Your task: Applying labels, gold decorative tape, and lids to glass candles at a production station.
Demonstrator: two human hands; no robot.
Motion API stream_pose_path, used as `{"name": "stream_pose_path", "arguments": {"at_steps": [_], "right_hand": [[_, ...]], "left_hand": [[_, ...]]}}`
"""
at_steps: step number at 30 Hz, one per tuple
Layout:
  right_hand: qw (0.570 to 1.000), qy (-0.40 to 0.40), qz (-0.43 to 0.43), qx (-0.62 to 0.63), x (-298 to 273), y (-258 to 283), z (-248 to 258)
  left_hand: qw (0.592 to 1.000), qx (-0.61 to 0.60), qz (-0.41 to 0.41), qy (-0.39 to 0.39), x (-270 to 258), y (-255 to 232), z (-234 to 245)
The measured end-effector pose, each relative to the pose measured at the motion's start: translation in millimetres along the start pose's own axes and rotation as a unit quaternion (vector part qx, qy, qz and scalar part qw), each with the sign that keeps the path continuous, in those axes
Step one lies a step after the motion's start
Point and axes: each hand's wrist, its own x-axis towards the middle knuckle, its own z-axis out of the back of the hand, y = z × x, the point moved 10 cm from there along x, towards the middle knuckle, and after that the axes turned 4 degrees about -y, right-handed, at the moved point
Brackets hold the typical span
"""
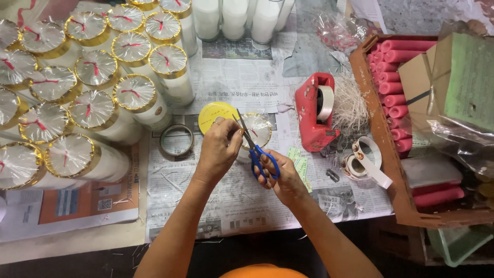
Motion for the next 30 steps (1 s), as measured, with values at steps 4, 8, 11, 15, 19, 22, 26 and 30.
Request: {"name": "stream_pose_path", "arguments": {"at_steps": [4,8,11,15,19,22,26,30], "right_hand": [[1.0,0.006,-0.011,0.002,-5.3,8.3,-8.0],[1.0,-0.002,-0.007,0.0,-0.8,-2.9,2.7],[1.0,0.007,-0.009,0.007,-3.1,-2.9,1.1],[0.999,0.029,-0.022,0.015,-2.6,3.6,-6.7],[1.0,0.017,-0.005,0.004,2.7,-8.3,5.9],[1.0,0.024,-0.009,0.012,1.5,-3.9,1.7],[1.0,0.022,0.013,-0.01,11.1,-10.8,14.4],[0.998,0.044,0.046,-0.03,-17.4,25.5,8.2]], "left_hand": [[1.0,-0.012,-0.005,-0.003,-1.2,-6.7,-0.3],[1.0,-0.016,-0.008,-0.011,-1.4,-5.0,2.4],[0.999,-0.039,0.005,-0.005,-0.3,-7.2,2.6],[1.0,-0.029,0.002,0.0,0.0,-7.4,1.1],[1.0,-0.03,0.005,-0.005,-0.4,-4.0,2.9],[0.999,-0.031,0.004,-0.005,0.2,-0.2,0.2],[1.0,-0.019,-0.005,-0.008,-1.1,-2.7,3.7],[0.999,-0.019,0.01,-0.033,9.4,10.8,18.1]]}}
